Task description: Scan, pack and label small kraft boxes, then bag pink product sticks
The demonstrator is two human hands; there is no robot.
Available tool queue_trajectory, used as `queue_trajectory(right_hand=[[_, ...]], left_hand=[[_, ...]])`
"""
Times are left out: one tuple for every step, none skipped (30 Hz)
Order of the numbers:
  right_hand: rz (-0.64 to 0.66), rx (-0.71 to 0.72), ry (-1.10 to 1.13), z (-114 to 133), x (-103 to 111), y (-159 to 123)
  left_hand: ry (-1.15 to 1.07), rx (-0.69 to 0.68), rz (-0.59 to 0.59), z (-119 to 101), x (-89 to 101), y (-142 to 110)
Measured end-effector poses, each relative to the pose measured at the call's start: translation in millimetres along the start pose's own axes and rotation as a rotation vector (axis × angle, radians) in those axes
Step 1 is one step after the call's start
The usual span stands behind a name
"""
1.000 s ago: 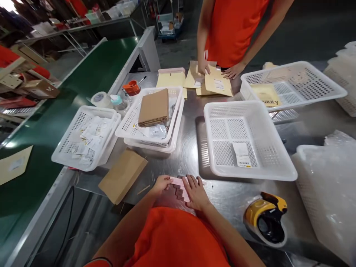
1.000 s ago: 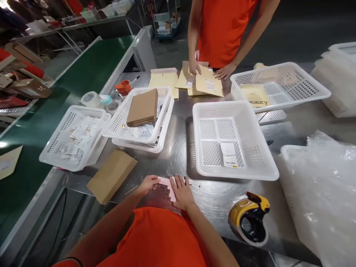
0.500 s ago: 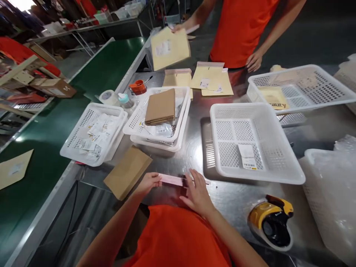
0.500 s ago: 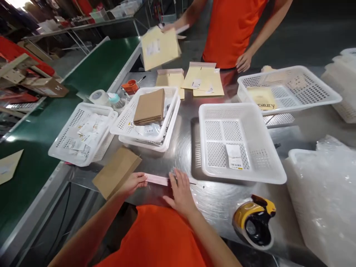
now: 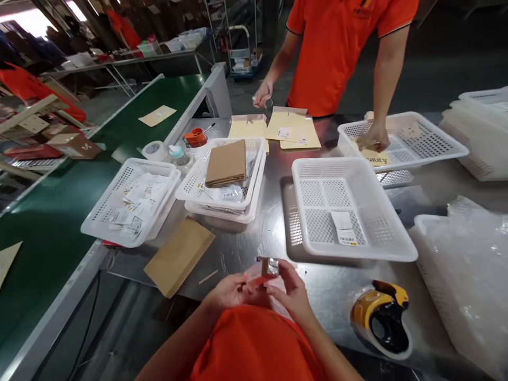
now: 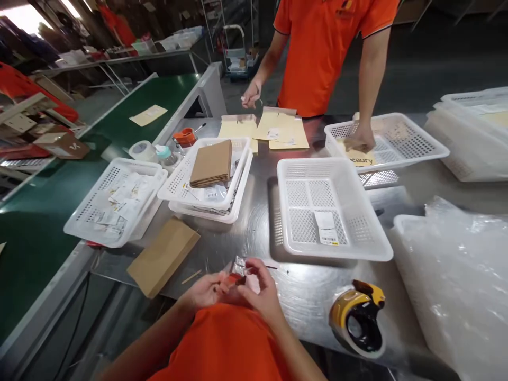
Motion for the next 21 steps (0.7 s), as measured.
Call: queue_trajectory(right_hand=[[-0.004, 0.013, -0.014, 2, -6, -2], [-0.013, 0.031, -0.044, 5, -11, -3], [-0.026, 0.053, -0.086, 9, -14, -4], [-0.043, 0.074, -0.133, 13, -15, -5], [-0.059, 0.09, -0.182, 17, -15, -5], [-0.066, 0.097, -0.228, 20, -13, -3], [-0.066, 0.099, -0.272, 21, -11, -1], [-0.058, 0.105, -0.321, 22, -8, 2], [-0.036, 0.117, -0.385, 23, -5, 7], [0.008, 0.133, -0.481, 21, -5, 13], [0.078, 0.136, -0.625, 17, -6, 19], [0.16, 0.122, -0.8, 9, -7, 26], [0.248, 0.089, -0.975, -3, -7, 33], [0.329, 0.043, -1.125, -16, -6, 39], [0.39, -0.007, -1.234, -29, -2, 44], [0.427, -0.05, -1.297, -40, 3, 49], [0.44, -0.081, -1.323, -49, 8, 54], [0.44, -0.102, -1.331, -57, 14, 58], [0.439, -0.128, -1.348, -64, 20, 61], [0.436, -0.155, -1.361, -71, 27, 64], [0.438, -0.182, -1.366, -77, 33, 65]], left_hand=[[-0.012, 0.027, 0.012, 9, -6.1, 6], [-0.016, 0.04, 0.011, 15, -11.0, 11], [-0.02, 0.04, 0.005, 19, -15.1, 17], [-0.021, 0.037, -0.004, 22, -18.5, 22], [-0.017, 0.029, -0.015, 24, -21.0, 26], [-0.006, 0.022, -0.028, 25, -22.5, 30], [0.016, 0.018, -0.041, 25, -22.9, 32], [0.046, 0.014, -0.056, 25, -21.9, 34], [0.085, 0.008, -0.075, 26, -19.1, 35], [0.131, -0.002, -0.103, 26, -13.9, 35], [0.18, -0.019, -0.147, 25, -5.9, 35], [0.23, -0.043, -0.208, 24, 4.7, 33], [0.275, -0.071, -0.286, 24, 17.3, 31], [0.315, -0.097, -0.372, 23, 30.6, 29], [0.347, -0.116, -0.455, 23, 43.2, 26], [0.374, -0.127, -0.527, 24, 54.1, 24], [0.398, -0.133, -0.581, 25, 62.4, 23], [0.422, -0.137, -0.621, 26, 68.1, 24], [0.448, -0.147, -0.648, 27, 71.3, 26], [0.475, -0.164, -0.666, 26, 72.4, 30], [0.504, -0.191, -0.676, 24, 71.7, 34]])
Point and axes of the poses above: each hand's wrist, its own y-axis towards the middle knuckle, its own x-axis out of the back of the hand, z = x × y, the point moved 8 cm from there along y, towards the middle knuckle, and after that the axes turned 14 degrees about y, right-handed, at the moved point
